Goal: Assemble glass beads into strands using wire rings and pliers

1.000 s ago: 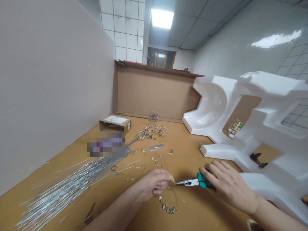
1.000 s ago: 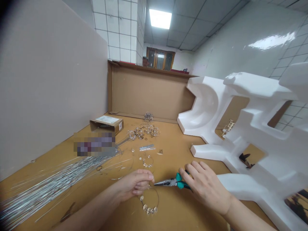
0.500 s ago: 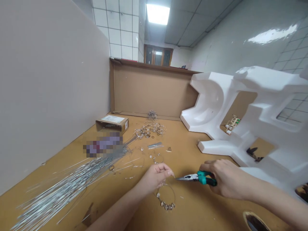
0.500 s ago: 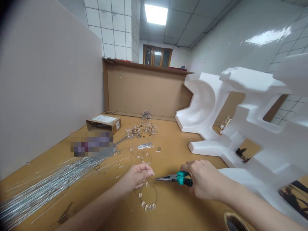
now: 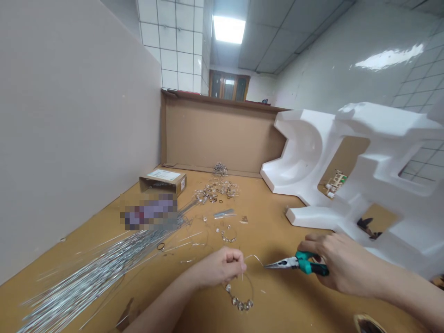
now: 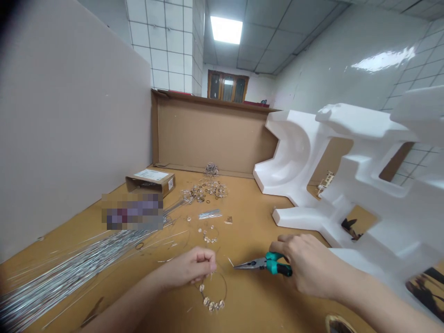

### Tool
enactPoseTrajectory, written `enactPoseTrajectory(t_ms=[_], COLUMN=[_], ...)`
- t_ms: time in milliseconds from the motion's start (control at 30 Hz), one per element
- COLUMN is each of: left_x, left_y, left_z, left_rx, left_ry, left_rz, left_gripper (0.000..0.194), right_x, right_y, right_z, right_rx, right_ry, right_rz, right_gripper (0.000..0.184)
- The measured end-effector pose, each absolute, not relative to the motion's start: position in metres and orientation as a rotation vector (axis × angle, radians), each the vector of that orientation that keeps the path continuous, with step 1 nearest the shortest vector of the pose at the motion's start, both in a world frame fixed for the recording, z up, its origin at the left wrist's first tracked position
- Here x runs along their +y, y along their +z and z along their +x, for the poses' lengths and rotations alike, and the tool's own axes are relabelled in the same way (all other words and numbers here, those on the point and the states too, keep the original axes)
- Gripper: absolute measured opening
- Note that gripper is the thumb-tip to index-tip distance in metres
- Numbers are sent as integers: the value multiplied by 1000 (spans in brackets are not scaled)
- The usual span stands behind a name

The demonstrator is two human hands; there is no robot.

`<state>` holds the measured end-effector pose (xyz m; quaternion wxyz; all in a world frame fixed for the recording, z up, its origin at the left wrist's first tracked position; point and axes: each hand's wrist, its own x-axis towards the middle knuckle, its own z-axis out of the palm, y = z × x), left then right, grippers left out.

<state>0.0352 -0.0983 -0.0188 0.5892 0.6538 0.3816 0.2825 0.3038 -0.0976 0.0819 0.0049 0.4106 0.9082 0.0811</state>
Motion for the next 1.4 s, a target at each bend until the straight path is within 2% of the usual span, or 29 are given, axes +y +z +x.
enactPoseTrajectory(t_ms=[100, 233, 467, 800, 1400], left_x=[-95, -88, -93, -94, -93], left_y=[-21, -27, -24, -26, -27], left_z=[36, 36, 40, 41, 42], left_rx=[917, 896, 841, 803, 781], left_ry=[747, 784, 755, 744, 730], left_rz=[1449, 1231, 1143, 1100, 1077], left_gripper=[16, 18, 20, 20, 22], right_x=[-99, -100, -108, -107, -106], right_y=[84, 82, 65, 60, 61], right_z=[302, 298, 286, 273, 271], right_rx=[2922, 3026, 3010, 2937, 2930], right_ry=[332, 679, 1017, 1033, 1017], right_rz=[1172, 1079, 843, 777, 759], right_gripper=[20, 19, 29, 36, 34])
